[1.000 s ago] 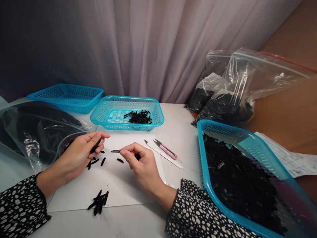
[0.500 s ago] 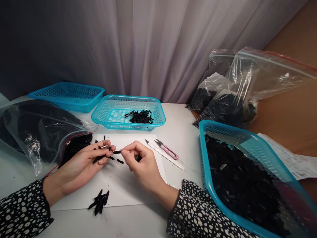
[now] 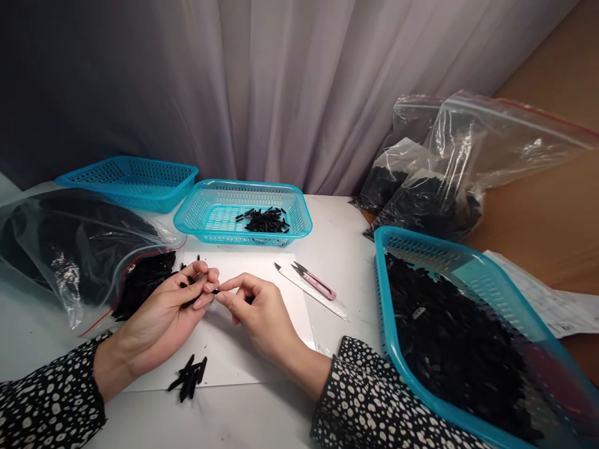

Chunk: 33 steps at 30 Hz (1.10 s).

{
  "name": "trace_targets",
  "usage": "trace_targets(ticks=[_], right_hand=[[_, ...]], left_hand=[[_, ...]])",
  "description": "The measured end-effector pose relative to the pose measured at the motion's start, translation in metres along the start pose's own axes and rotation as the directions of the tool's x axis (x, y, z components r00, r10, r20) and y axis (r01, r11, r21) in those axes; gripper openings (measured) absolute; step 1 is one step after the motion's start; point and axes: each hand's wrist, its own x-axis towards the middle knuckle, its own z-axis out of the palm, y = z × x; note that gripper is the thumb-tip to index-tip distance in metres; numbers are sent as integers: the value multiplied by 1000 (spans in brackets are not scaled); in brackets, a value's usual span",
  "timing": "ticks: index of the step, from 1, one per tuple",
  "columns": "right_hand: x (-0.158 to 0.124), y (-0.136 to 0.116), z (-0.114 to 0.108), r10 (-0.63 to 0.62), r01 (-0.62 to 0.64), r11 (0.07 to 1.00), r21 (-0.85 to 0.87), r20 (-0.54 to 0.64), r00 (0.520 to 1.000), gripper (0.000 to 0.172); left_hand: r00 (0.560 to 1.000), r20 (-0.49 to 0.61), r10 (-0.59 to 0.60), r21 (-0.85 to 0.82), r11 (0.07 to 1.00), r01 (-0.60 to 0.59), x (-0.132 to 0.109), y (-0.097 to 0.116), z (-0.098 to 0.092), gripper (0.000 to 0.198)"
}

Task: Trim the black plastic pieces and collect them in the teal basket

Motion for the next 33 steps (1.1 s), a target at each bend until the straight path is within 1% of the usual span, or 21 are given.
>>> trace_targets(ticks=[2, 6, 9, 12, 15, 18, 22, 26, 29, 33], right_hand=[[-1, 1, 0, -47, 47, 998, -33, -17, 999, 18], [-3, 0, 1, -94, 95, 995, -36, 3, 996, 16], [-4, -1, 0, -142, 140, 988, -68, -33, 989, 13], [-5, -2, -2, -199, 192, 977, -89, -74, 977, 13], [-5, -3, -5, -268, 259, 961, -94, -108, 957, 10], [-7, -4, -6, -310, 296, 948, -113, -127, 942, 7], [-8, -4, -7, -335, 316, 937, -150, -124, 934, 7], [-8, -3, -7, -358, 339, 927, -159, -111, 927, 7], [-7, -4, -7, -337, 321, 937, -141, -110, 935, 7], [-6, -5, -8, -259, 250, 965, -83, -124, 958, 13]], left_hand=[[1000, 17, 0, -10, 1000, 0, -1, 1, 1, 15], [1000, 28, 3, -44, 999, -2, -3, 2, 3, 16], [1000, 23, 6, -29, 1000, -5, -4, 4, 4, 14], [999, -20, 30, 60, 998, -29, -3, 4, 0, 9], [997, -78, 28, 180, 984, -14, -1, 5, -6, 8], [998, -58, 36, 287, 958, -18, 0, 5, -9, 16], [996, -4, 91, 365, 927, -83, -1, 4, -7, 28], [996, -2, 92, 426, 901, -82, 0, 4, -8, 36], [996, 15, 83, 483, 872, -80, 0, 4, -9, 35], [999, 21, 47, 541, 840, -51, -1, 5, -9, 30]])
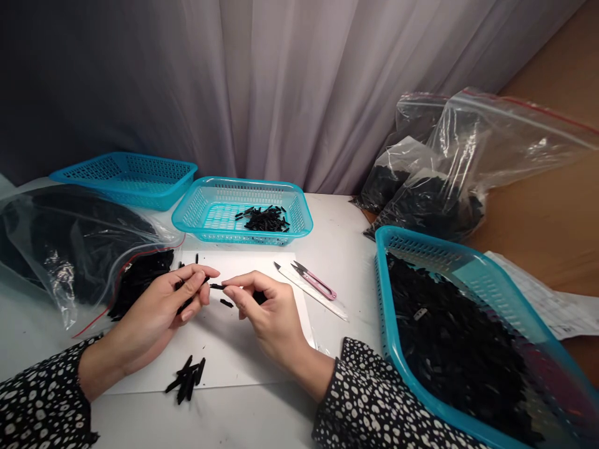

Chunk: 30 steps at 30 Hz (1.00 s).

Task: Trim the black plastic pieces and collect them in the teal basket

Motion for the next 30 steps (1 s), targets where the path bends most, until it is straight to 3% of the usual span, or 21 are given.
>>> trace_targets(ticks=[7, 11, 15, 21, 25, 30], right_hand=[[4, 5, -2, 155, -154, 980, 122, 6, 988, 33], [5, 7, -1, 212, -212, 953, 219, 23, 977, 34], [5, 4, 0, 257, -257, 921, 292, 40, 966, 32], [6, 0, -1, 280, -315, 797, 515, 147, 949, 26], [7, 4, -1, 274, -305, 876, 373, 136, 952, 30], [6, 3, -2, 68, -72, 996, 49, 78, 995, 18]], left_hand=[[998, 49, -47, -12, 999, 48, 0, 0, 0, 25], [998, 57, -14, 0, 1000, 14, -1, 0, 2, 34], [999, 42, 16, 52, 998, -18, 0, -1, 2, 23], [995, 39, 91, 139, 986, -96, 0, -1, 1, 19], [983, 42, 179, 213, 960, -183, -1, 1, 1, 16], [948, 54, 313, 311, 897, -314, -2, 0, 1, 9]])
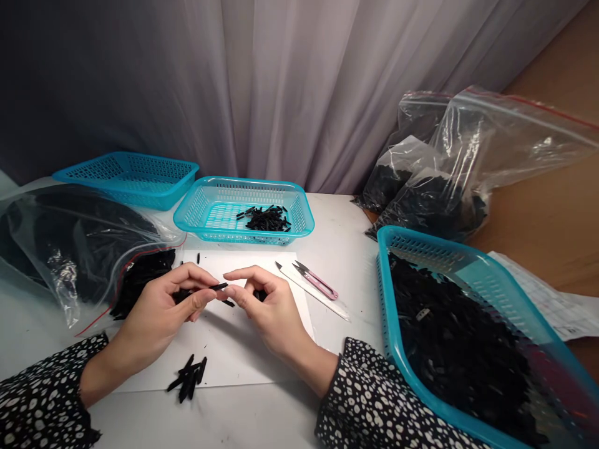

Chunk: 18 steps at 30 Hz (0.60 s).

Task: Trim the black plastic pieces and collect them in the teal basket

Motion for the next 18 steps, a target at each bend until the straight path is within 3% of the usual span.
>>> trace_targets(ticks=[6, 18], right_hand=[[-2, 0, 0, -75, 74, 995, -64, -18, 997, 11], [-4, 0, 1, -86, 85, 994, -67, -20, 996, 11]], left_hand=[[999, -5, 53, 48, 997, -52, -2, -3, 0, 7], [997, 5, 83, 53, 995, -83, -5, -6, -1, 7]])
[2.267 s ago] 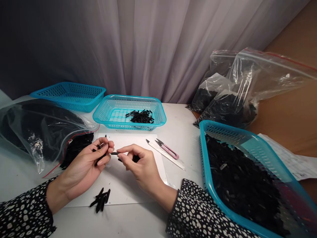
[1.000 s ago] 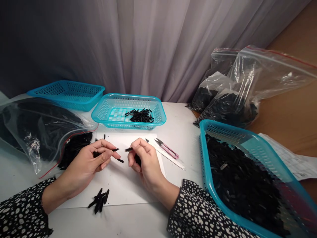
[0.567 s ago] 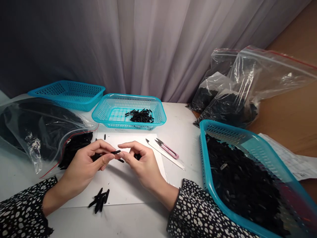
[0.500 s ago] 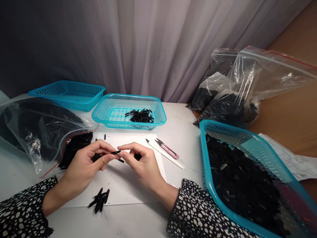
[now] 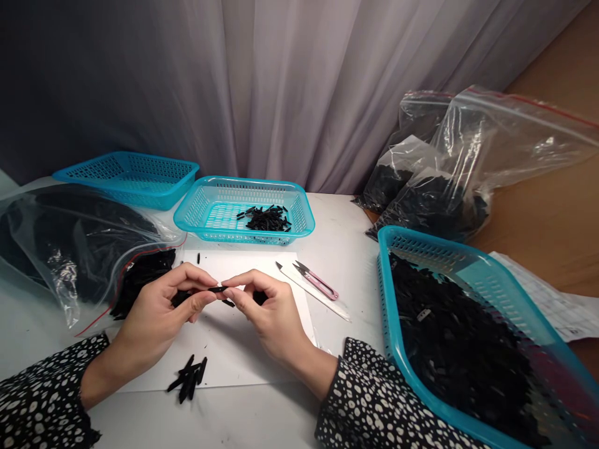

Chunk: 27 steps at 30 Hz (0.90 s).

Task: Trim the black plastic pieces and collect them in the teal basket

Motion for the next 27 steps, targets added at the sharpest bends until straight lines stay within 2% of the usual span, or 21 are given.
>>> trace_targets(ticks=[7, 11, 14, 18, 21, 23, 27], right_hand=[[-1, -2, -1, 32, -32, 999, 29, 10, 999, 19], [-1, 0, -1, 59, -58, 996, 63, -4, 998, 24], [-1, 0, -1, 81, -80, 992, 97, -2, 997, 27], [-2, 0, -1, 106, -105, 985, 135, 1, 994, 29], [-1, 0, 0, 119, -118, 979, 165, 2, 993, 30], [-1, 0, 0, 121, -120, 977, 174, 6, 993, 31], [-1, 0, 0, 117, -117, 978, 171, 10, 993, 31]], left_hand=[[998, 49, -35, 63, 998, 32, 2, -2, -2, 14], [999, 53, 13, 222, 975, -25, 6, 1, -6, 24], [996, 92, 18, 458, 887, -58, 7, 3, -9, 30], [975, 212, 59, 726, 659, -198, 3, -2, -10, 17], [941, 326, 92, 774, 545, -322, 2, -9, -9, 19], [926, 366, 90, 785, 504, -360, 3, -12, -8, 19], [934, 351, 70, 794, 507, -336, 5, -15, -8, 16]])
